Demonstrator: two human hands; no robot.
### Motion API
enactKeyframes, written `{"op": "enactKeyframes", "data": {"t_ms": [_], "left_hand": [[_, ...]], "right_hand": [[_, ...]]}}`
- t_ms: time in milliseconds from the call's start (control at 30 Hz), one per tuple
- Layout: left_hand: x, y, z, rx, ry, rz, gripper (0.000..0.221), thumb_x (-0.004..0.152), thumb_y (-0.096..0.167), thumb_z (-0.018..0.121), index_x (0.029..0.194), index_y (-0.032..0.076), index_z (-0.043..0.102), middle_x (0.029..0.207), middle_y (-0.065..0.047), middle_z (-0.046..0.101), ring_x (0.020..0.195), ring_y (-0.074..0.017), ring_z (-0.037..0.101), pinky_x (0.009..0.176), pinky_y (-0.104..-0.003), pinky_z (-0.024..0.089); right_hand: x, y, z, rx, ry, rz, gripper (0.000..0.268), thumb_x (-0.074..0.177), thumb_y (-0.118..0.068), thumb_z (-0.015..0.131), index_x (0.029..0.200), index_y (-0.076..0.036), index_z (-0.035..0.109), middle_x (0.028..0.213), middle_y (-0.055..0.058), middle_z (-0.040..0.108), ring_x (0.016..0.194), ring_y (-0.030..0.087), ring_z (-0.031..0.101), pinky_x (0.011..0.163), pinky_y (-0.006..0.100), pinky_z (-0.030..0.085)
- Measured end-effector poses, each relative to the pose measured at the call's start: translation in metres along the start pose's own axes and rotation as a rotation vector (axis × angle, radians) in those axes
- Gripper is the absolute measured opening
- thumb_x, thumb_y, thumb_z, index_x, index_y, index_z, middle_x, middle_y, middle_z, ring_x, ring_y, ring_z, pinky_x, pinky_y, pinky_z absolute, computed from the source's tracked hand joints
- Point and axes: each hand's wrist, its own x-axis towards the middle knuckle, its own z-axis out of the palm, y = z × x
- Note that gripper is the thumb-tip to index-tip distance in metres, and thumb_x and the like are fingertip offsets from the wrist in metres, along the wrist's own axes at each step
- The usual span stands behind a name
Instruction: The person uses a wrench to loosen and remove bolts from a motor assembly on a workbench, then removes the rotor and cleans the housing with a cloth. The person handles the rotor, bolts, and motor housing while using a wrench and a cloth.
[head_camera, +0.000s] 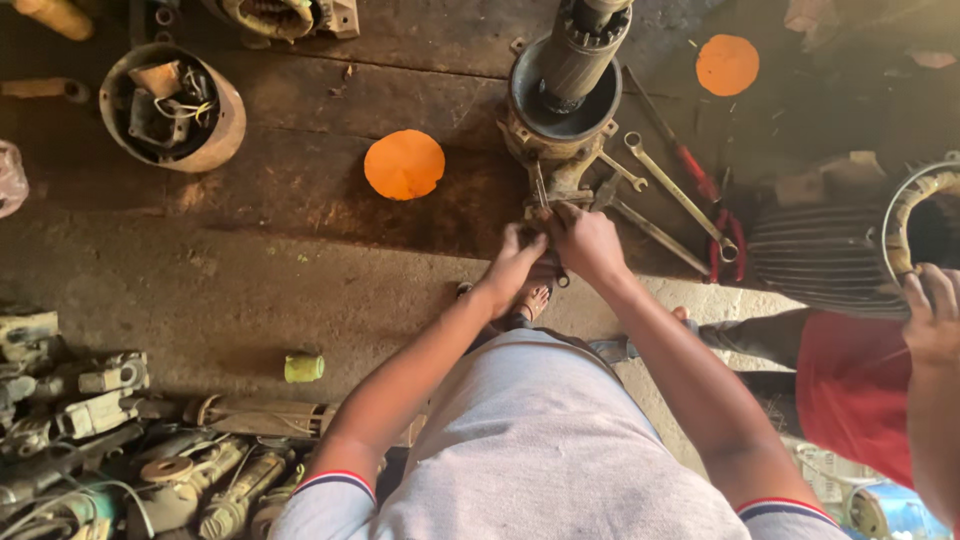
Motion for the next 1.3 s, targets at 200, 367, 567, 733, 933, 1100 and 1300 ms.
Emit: {"op": "enactKeyframes", "data": {"t_ms": [200,367,567,733,933,1100,1300], "left_hand": [[0.013,-0.013,0.008,-0.433,-0.12,-0.216,0.057,0.1,0.065,0.048,0.104,0.01,0.062,0.086,-0.007,0.065,0.079,-0.0226,0.065,0.076,-0.04,0.055],[0.019,-0.009,0.016,-0.525,-0.194,-0.218,0.06,0.101,0.071,0.043,0.083,0.014,0.052,0.064,0.0,0.047,0.067,-0.0197,0.058,0.066,-0.037,0.05],[0.015,0.004,0.022,-0.627,-0.324,-0.261,0.061,0.105,0.07,0.031,0.081,0.018,0.05,0.057,0.008,0.033,0.047,-0.0095,0.029,0.057,-0.029,0.033],[0.015,0.012,0.023,-0.603,-0.307,-0.316,0.062,0.102,0.073,0.027,0.075,0.02,0.042,0.057,0.008,0.027,0.047,-0.0093,0.026,0.055,-0.028,0.032],[0.018,0.012,0.027,-0.613,-0.278,-0.338,0.063,0.1,0.077,0.029,0.072,0.021,0.04,0.054,0.008,0.025,0.045,-0.0091,0.024,0.053,-0.028,0.031],[0.021,0.01,0.029,-0.529,-0.167,-0.357,0.065,0.098,0.08,0.03,0.068,0.023,0.036,0.054,0.008,0.027,0.044,-0.0096,0.023,0.049,-0.028,0.028],[0.021,0.011,0.03,-0.507,-0.143,-0.364,0.063,0.098,0.079,0.029,0.068,0.024,0.034,0.054,0.008,0.025,0.044,-0.0102,0.022,0.047,-0.029,0.026]], "right_hand": [[-0.015,0.023,0.001,-0.087,0.295,0.118,0.034,0.103,-0.034,0.059,0.114,-0.002,0.068,0.108,0.021,0.073,0.103,0.043,0.066,0.095,0.049,0.051],[0.032,0.072,0.046,0.124,0.403,0.342,0.061,0.106,-0.042,0.058,0.139,0.01,0.052,0.137,0.035,0.055,0.127,0.05,0.053,0.108,0.049,0.042],[0.08,0.081,0.081,0.257,0.449,0.692,0.061,0.103,-0.044,0.055,0.136,0.007,0.052,0.139,0.035,0.054,0.127,0.049,0.053,0.108,0.049,0.042],[0.071,0.056,0.068,0.196,0.593,0.504,0.059,0.105,-0.045,0.053,0.142,0.002,0.05,0.135,0.032,0.06,0.125,0.048,0.056,0.105,0.05,0.045],[0.077,0.037,0.049,0.165,0.445,0.692,0.053,0.101,-0.046,0.05,0.145,-0.015,0.052,0.109,0.029,0.07,0.103,0.051,0.065,0.089,0.056,0.05],[0.076,0.033,0.046,0.155,0.495,0.669,0.054,0.099,-0.047,0.054,0.144,-0.018,0.055,0.098,0.032,0.069,0.094,0.052,0.065,0.08,0.056,0.052],[0.076,0.03,0.05,0.128,0.553,0.632,0.045,0.1,-0.042,0.055,0.135,-0.014,0.066,0.09,0.03,0.07,0.088,0.05,0.067,0.075,0.055,0.053]]}}
